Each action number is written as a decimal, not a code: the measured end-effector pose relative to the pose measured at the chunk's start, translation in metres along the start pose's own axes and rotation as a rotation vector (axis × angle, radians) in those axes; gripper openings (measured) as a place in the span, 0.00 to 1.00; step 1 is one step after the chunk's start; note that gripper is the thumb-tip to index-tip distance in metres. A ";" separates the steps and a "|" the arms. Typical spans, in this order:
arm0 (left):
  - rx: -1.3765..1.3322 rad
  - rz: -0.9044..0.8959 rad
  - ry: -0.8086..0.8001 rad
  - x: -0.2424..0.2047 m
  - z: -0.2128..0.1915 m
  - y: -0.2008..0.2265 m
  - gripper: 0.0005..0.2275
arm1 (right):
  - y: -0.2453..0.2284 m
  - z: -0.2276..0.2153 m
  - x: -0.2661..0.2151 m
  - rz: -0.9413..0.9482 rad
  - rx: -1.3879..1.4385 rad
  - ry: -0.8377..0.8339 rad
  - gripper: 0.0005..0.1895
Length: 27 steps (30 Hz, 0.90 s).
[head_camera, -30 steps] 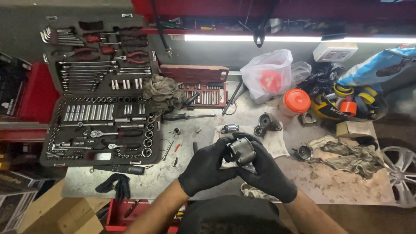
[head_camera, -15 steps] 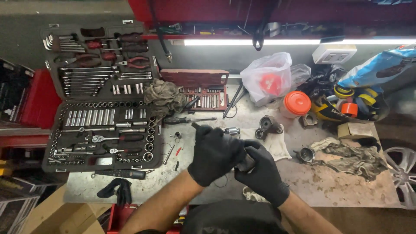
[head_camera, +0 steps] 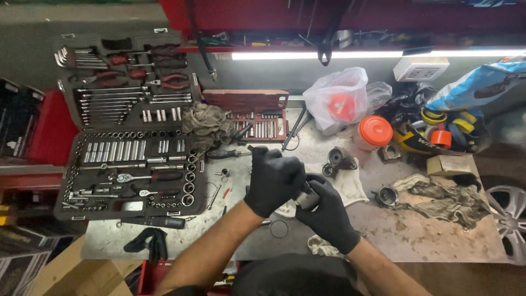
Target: The person holds a cylindrical metal part and uses a screwdriver to manipulate a small ring inside it. They then use a rag to wipe the part and place it on the workbench among other tools and components.
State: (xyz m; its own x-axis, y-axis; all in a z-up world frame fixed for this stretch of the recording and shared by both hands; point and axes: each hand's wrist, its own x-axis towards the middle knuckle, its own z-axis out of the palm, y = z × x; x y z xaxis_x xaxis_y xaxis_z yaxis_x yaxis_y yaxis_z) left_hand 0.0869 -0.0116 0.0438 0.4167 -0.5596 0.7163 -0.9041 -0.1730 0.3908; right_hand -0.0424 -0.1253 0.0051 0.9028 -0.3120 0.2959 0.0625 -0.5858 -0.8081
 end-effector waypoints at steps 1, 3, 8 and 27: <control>0.005 0.000 0.003 -0.002 0.000 0.005 0.09 | 0.009 0.004 -0.002 -0.005 0.002 -0.002 0.15; -0.099 0.118 -0.040 -0.006 0.002 0.017 0.10 | 0.027 0.010 -0.008 0.090 0.026 0.018 0.22; 0.004 -0.010 -0.094 -0.024 0.018 -0.017 0.10 | 0.001 0.004 0.001 0.130 0.036 0.015 0.17; -0.024 0.109 -0.058 -0.012 0.004 -0.004 0.10 | 0.013 0.011 -0.005 0.044 0.048 -0.035 0.23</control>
State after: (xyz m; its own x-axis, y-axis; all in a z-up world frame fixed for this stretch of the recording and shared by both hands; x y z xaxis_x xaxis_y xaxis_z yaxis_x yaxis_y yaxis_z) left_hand 0.0850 -0.0079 0.0314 0.3088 -0.6204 0.7209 -0.9410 -0.0890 0.3265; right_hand -0.0414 -0.1232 -0.0123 0.9196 -0.3091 0.2424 0.0424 -0.5353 -0.8436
